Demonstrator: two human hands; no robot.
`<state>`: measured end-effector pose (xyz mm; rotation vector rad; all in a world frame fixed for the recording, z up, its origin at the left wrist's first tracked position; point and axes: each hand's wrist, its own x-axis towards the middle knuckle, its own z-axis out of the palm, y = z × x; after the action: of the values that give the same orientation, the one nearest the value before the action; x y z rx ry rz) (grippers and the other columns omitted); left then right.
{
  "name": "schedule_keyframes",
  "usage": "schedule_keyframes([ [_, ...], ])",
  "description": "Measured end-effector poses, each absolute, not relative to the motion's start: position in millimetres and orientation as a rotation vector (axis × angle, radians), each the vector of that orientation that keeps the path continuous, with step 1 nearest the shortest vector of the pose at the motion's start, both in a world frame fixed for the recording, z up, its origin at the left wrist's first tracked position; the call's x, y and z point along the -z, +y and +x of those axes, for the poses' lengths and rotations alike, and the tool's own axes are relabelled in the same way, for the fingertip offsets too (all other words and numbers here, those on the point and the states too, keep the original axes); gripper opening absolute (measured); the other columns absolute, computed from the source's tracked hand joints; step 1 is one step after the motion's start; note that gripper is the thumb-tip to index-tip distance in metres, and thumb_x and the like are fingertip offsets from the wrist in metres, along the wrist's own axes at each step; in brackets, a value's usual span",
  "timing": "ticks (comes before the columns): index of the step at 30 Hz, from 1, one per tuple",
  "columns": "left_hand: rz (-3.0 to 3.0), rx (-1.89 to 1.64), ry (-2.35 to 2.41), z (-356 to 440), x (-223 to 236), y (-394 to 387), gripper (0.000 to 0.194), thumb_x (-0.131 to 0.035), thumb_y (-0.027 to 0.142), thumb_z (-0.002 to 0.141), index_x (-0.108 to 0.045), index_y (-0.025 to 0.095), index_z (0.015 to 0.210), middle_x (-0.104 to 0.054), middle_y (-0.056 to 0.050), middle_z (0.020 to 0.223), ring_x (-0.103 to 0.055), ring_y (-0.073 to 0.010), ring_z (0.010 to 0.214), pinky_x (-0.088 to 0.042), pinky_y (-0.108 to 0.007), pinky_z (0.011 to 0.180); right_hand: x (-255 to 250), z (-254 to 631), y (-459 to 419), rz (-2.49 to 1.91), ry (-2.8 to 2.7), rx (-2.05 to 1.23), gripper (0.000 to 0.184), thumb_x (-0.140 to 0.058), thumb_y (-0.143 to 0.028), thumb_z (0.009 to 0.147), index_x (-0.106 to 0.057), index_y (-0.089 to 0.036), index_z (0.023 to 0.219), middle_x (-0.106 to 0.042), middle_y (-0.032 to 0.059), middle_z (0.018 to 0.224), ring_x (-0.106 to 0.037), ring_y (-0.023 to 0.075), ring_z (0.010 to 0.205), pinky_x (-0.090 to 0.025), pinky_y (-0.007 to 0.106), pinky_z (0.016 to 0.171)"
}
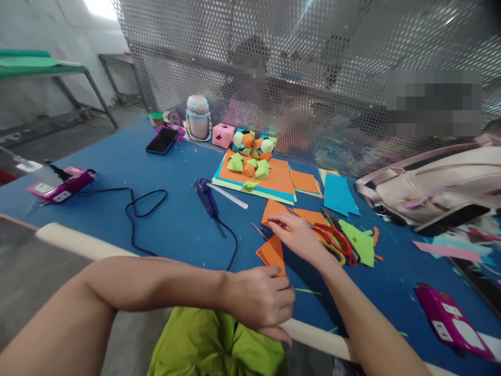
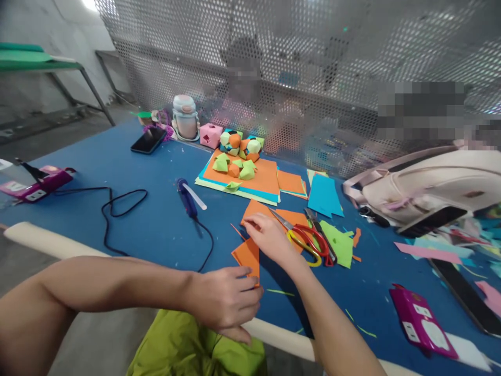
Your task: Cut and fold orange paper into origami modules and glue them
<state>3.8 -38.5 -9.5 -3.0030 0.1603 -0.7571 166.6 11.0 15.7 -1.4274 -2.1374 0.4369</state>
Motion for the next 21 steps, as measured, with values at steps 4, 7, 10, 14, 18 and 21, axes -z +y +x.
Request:
schedule_keyframes([
  [4,-2.997,0.755,0.046,1,1,-34,0.038,-0.04,0.039,0.091,-0.059,0.016,0.067,-0.056,-0.005,0.065,-0.049,-0.0167,0.059,-0.032,-0.032,0.052,-3,174,4,-1.479,-2.192,-0.384,0.018,-0.049,-0.022,0.087,-0.066,-0.018,0.094,-0.068,0.0066,0.092,-0.063,0.0208,0.088,-0.05,0.035,0.078],
  [7,-2.963,0.701,-0.197,-2,-8,-17,0.03,-0.041,0.025,0.09,-0.058,0.017,0.067,-0.057,-0.004,0.065,-0.049,-0.0163,0.058,-0.031,-0.031,0.051,-9,184,-4,-1.403,-2.297,-0.415,0.023,-0.047,-0.016,0.085,-0.064,-0.018,0.101,-0.067,0.0079,0.1,-0.06,0.0217,0.097,-0.048,0.038,0.087],
  [10,-2.977,0.613,-0.57,-6,-18,6,0.026,-0.039,0.021,0.088,-0.061,0.014,0.077,-0.062,-0.007,0.073,-0.055,-0.0174,0.064,-0.036,-0.03,0.053,-18,191,-9,-1.239,-2.462,-0.582,0.043,-0.045,-0.004,0.079,-0.058,-0.021,0.115,-0.064,0.0069,0.111,-0.054,0.021,0.107,-0.044,0.039,0.094],
  [14,-3.09,0.752,-1.088,-10,-27,30,0.022,-0.044,0.016,0.083,-0.063,0.013,0.093,-0.066,-0.007,0.088,-0.06,-0.0164,0.078,-0.043,-0.026,0.065,-19,191,-9,-1.177,-2.602,-0.719,0.058,-0.044,0.0,0.072,-0.052,-0.023,0.125,-0.063,0.0061,0.103,-0.054,0.0217,0.099,-0.045,0.04,0.088],
  [18,-3.221,0.94,-1.339,-10,-24,40,0.02,-0.049,0.012,0.077,-0.064,0.014,0.09,-0.067,-0.004,0.087,-0.058,-0.012,0.07,-0.043,-0.022,0.064,-16,188,-8,-1.146,-2.623,-0.678,0.051,-0.043,0.001,0.07,-0.059,-0.021,0.114,-0.063,0.0065,0.097,-0.054,0.0221,0.094,-0.043,0.042,0.087],
  [21,-3.308,1.032,-1.431,-7,-22,43,0.019,-0.049,0.01,0.075,-0.065,0.014,0.084,-0.067,-0.003,0.081,-0.058,-0.0109,0.068,-0.043,-0.021,0.064,-22,191,-8,-1.133,-2.54,-0.748,0.042,-0.043,0.002,0.07,-0.063,-0.02,0.099,-0.064,0.0055,0.091,-0.056,0.0205,0.09,-0.045,0.039,0.084],
])
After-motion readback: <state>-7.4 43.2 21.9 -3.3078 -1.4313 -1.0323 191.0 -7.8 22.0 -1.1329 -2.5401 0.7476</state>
